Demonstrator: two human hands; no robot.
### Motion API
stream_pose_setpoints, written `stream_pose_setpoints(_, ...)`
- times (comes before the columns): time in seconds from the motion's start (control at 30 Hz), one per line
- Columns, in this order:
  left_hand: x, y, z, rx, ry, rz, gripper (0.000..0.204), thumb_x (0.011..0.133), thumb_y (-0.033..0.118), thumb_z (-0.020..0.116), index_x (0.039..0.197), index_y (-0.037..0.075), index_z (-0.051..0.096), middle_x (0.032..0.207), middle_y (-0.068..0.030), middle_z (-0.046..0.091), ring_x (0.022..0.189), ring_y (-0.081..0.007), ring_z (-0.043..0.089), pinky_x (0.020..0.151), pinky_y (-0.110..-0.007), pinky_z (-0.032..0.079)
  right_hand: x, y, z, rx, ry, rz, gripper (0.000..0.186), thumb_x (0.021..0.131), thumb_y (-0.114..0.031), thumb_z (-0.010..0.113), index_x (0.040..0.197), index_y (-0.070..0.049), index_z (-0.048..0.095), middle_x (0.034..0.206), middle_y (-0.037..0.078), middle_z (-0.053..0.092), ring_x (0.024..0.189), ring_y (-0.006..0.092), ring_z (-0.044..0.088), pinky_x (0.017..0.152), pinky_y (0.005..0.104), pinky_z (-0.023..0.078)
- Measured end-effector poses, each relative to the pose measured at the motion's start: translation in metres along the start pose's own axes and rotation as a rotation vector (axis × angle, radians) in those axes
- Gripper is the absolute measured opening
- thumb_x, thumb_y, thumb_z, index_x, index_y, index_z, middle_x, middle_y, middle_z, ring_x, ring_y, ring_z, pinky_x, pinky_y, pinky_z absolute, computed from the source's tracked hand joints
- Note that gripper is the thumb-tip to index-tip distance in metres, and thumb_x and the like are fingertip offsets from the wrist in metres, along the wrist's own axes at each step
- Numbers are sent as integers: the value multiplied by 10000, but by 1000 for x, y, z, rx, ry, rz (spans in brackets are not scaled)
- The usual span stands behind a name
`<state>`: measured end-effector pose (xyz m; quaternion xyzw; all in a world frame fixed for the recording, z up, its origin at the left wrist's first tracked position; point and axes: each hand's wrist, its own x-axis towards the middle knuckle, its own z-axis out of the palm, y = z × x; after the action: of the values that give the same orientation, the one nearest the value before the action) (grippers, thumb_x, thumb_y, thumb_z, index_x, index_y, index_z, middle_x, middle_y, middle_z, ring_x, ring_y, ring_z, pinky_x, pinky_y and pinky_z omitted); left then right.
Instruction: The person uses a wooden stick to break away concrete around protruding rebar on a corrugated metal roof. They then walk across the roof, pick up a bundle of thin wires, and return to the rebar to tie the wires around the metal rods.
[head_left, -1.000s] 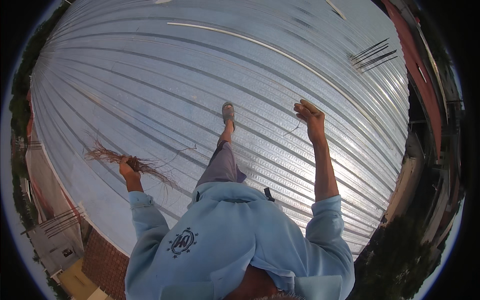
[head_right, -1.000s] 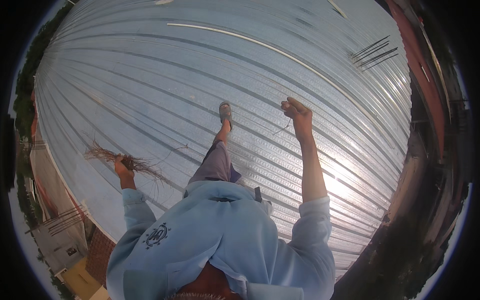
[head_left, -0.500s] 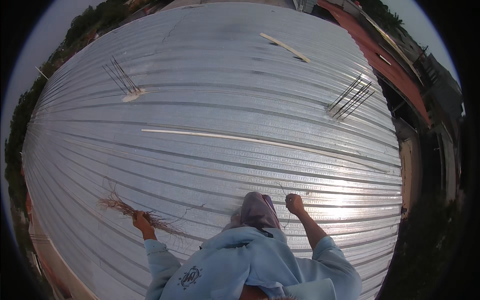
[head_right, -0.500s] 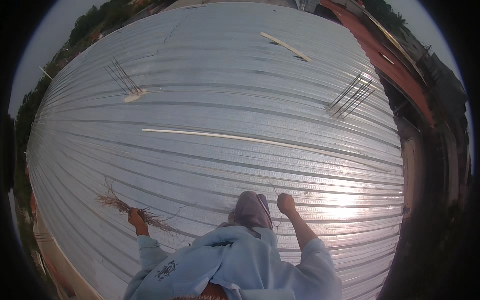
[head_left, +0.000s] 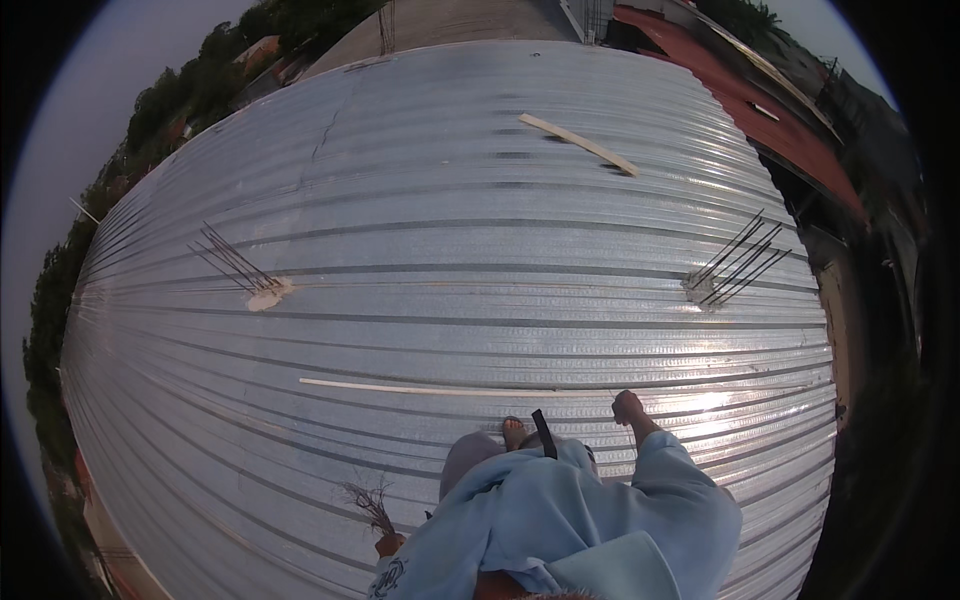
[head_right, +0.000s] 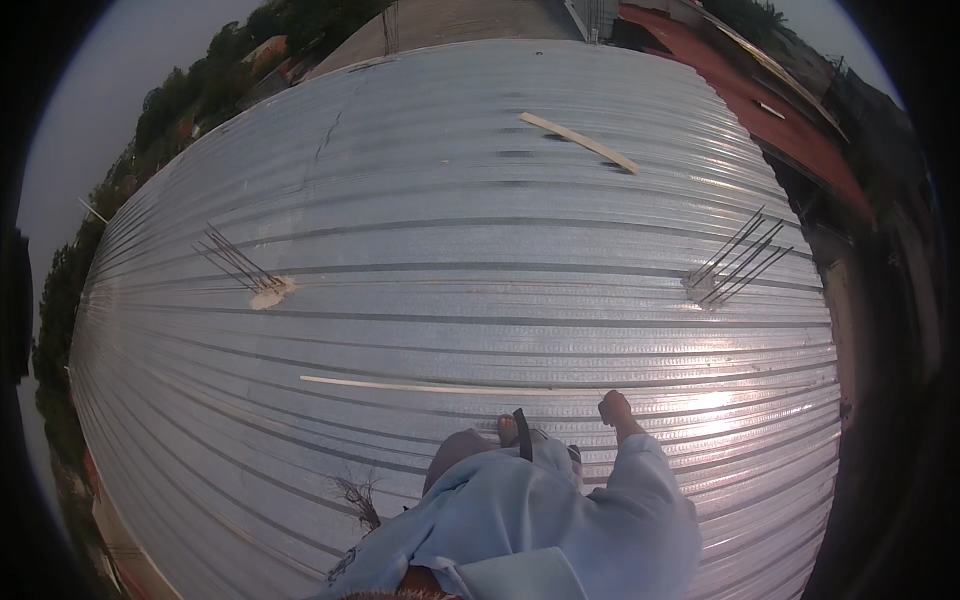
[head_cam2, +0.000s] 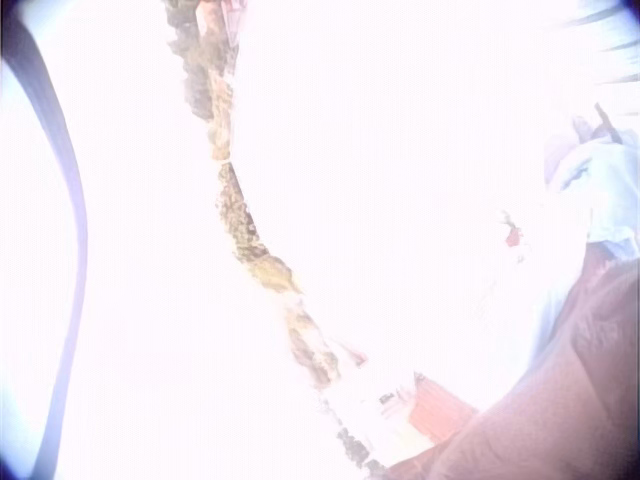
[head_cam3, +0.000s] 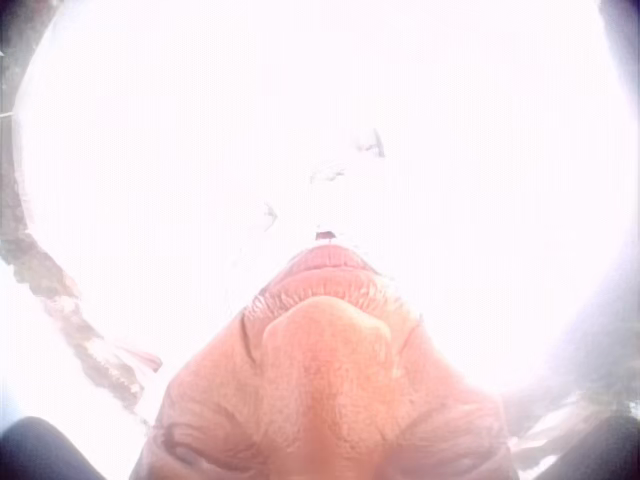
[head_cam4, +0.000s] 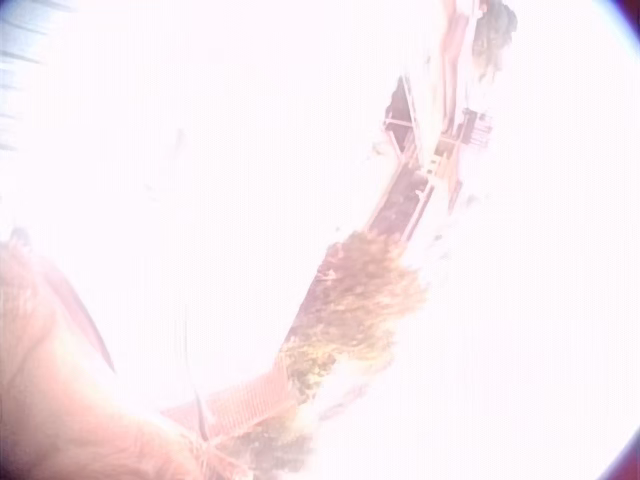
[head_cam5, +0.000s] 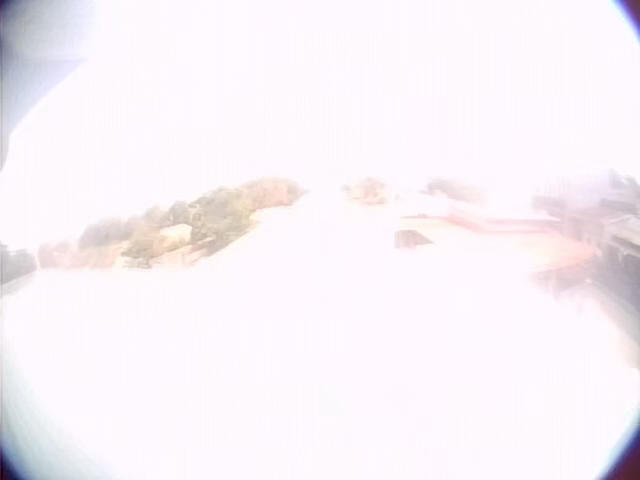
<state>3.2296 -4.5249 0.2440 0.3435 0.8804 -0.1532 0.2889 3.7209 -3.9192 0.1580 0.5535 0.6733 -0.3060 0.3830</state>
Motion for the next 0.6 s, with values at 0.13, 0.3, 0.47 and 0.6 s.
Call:
stream_pose_setpoints(0.13,85,56,-37,-591,-191,-143,142,800,279,706,757,162,774,786,-46,734,731,-253,711,678,-395,571,36,-113,-226,322,629,-426,228,818,-230,621,936,-98,765,854,152,733,811,335,715,738,442,567)
stream_pose_setpoints(0.3,192,85,-97,-811,-270,-238,143,808,291,700,774,176,778,798,-41,736,748,-251,712,689,-408,570,48,-308,-425,141,844,-596,261,852,-240,530,792,-46,694,843,214,690,821,410,673,730,510,540)
stream_pose_setpoints(0.47,389,68,-179,-781,-263,-127,145,815,303,695,791,190,782,811,-37,739,765,-250,713,700,-422,569,144,-404,-515,58,726,-686,285,880,-227,503,836,-30,704,878,231,692,861,421,672,770,506,540)
stream_pose_setpoints(0.6,541,35,-284,-25,-3,91,133,852,279,657,852,226,779,872,-32,744,818,-242,715,737,-435,568,219,-449,-517,252,634,-714,207,814,-207,622,917,-96,762,929,197,718,882,365,692,792,453,546)
